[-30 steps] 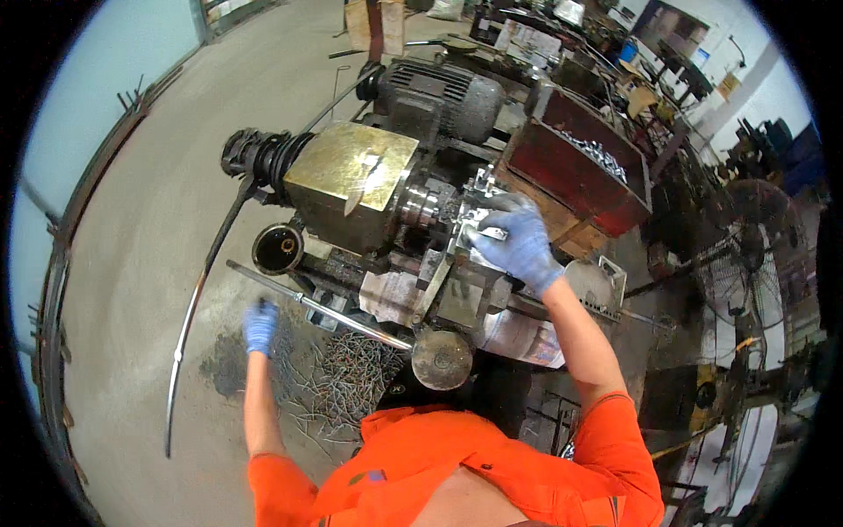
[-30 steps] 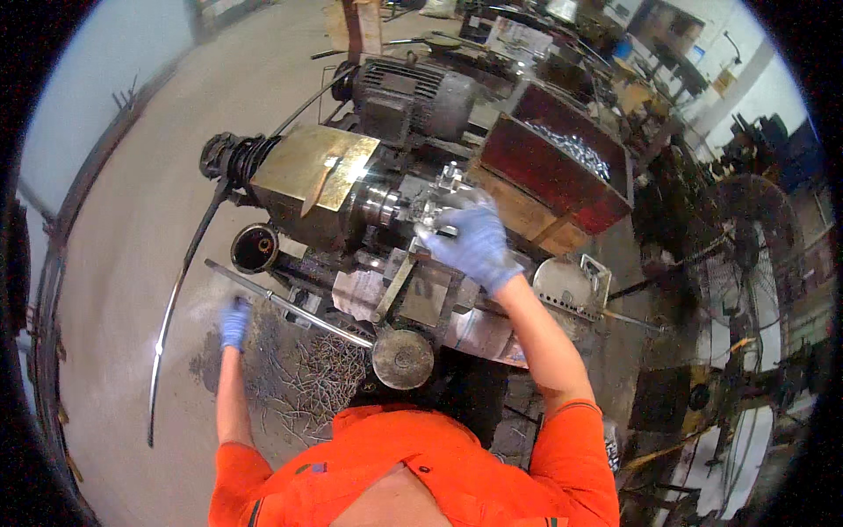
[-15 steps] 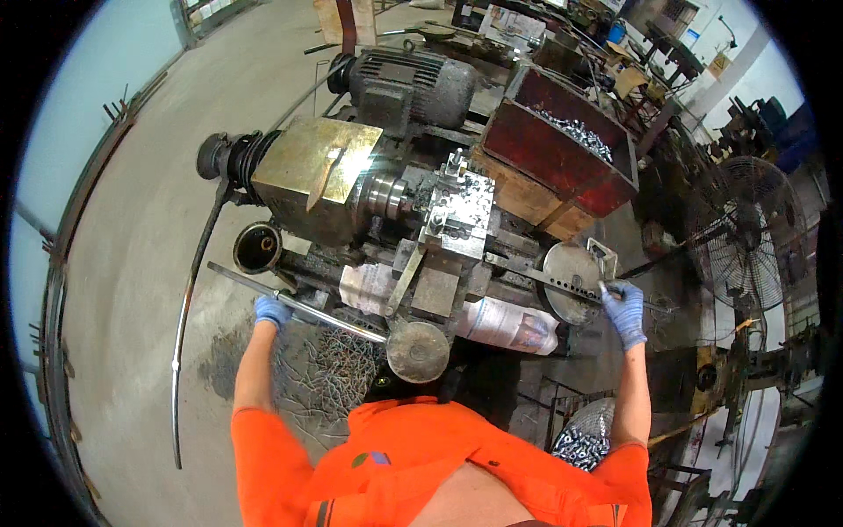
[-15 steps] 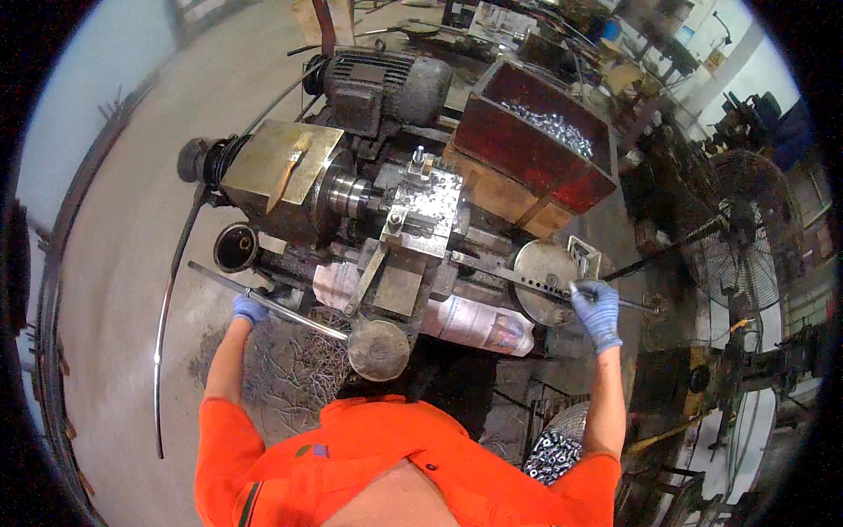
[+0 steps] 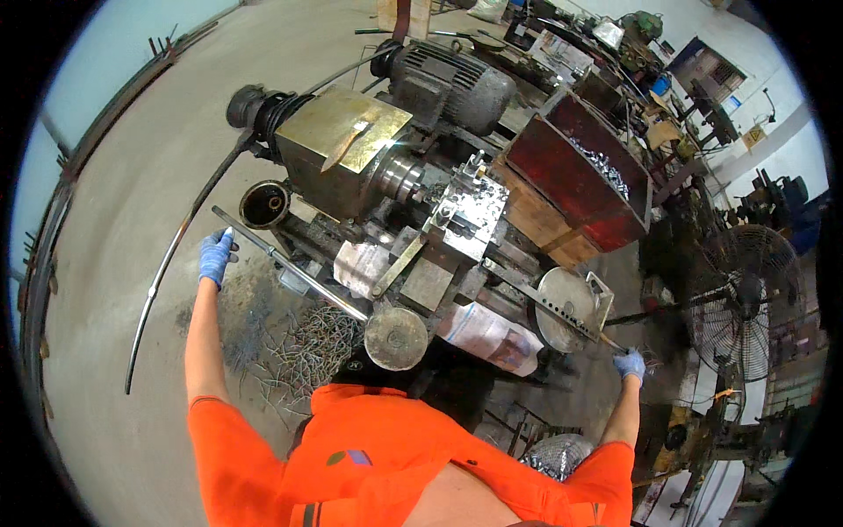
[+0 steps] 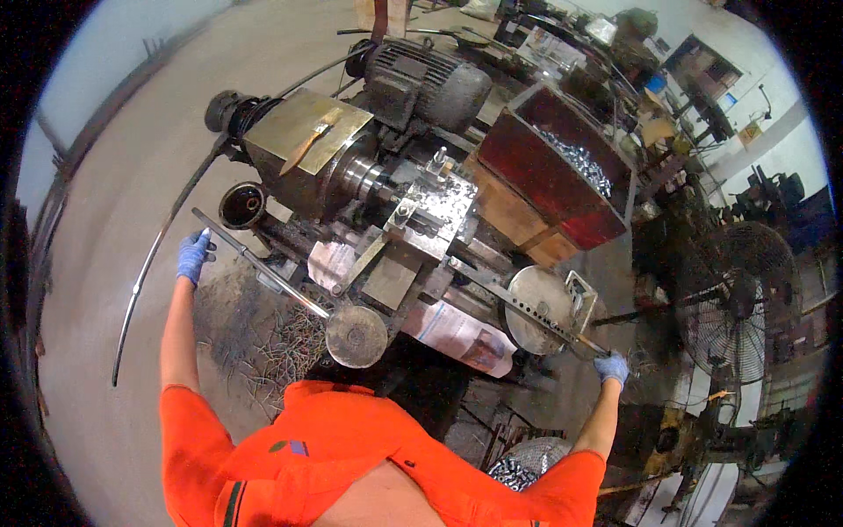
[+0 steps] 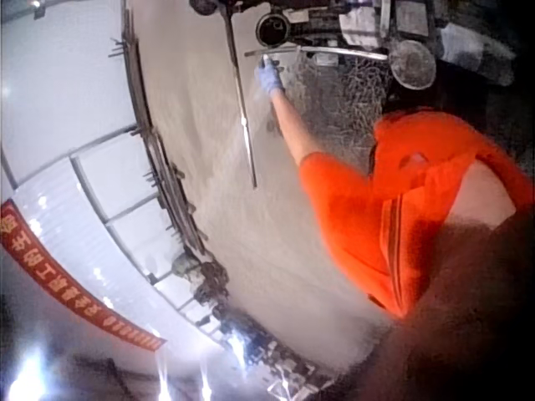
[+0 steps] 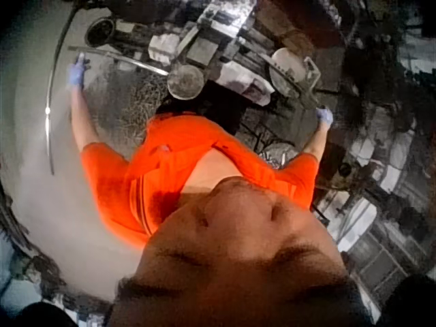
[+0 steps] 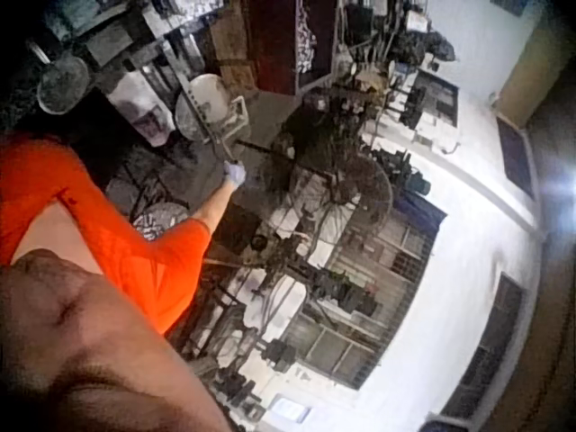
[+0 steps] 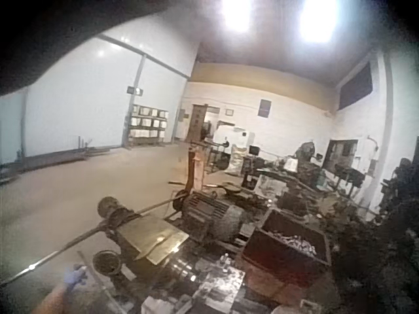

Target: The person operates a lathe to process small metal components. They use a lever to control the machine's movement, pick up metal parts from a tray, place them into the lathe's chuck for processing, and luego return processed parts to a different container.

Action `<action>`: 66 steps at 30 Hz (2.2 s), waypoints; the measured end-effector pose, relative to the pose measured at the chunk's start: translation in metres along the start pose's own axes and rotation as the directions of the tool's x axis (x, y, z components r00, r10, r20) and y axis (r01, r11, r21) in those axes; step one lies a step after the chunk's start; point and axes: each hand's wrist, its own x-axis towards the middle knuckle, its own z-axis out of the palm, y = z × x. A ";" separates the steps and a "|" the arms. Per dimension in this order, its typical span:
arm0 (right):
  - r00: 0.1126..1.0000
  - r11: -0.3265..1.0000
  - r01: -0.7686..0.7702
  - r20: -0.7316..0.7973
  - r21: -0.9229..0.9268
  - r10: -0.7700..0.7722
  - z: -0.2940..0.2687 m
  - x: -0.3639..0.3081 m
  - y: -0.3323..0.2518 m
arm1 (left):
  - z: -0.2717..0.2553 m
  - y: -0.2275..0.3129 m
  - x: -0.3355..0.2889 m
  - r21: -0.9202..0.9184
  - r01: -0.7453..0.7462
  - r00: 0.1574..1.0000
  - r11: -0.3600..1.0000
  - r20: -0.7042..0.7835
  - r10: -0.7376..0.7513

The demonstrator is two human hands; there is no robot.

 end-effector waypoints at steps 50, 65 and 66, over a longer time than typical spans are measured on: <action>0.769 0.752 -0.640 0.150 0.159 0.622 0.060 -0.299 0.052 | 0.087 0.032 0.003 -0.675 -0.068 0.914 0.735 -0.338 -0.226; 0.745 0.728 -0.667 0.129 0.160 0.654 0.072 -0.304 0.059 | 0.088 0.031 0.004 -0.662 -0.054 0.912 0.748 -0.338 -0.233; 0.744 0.730 -0.667 0.101 0.150 0.660 0.075 -0.304 0.060 | 0.088 0.033 0.003 -0.664 -0.051 0.912 0.746 -0.335 -0.237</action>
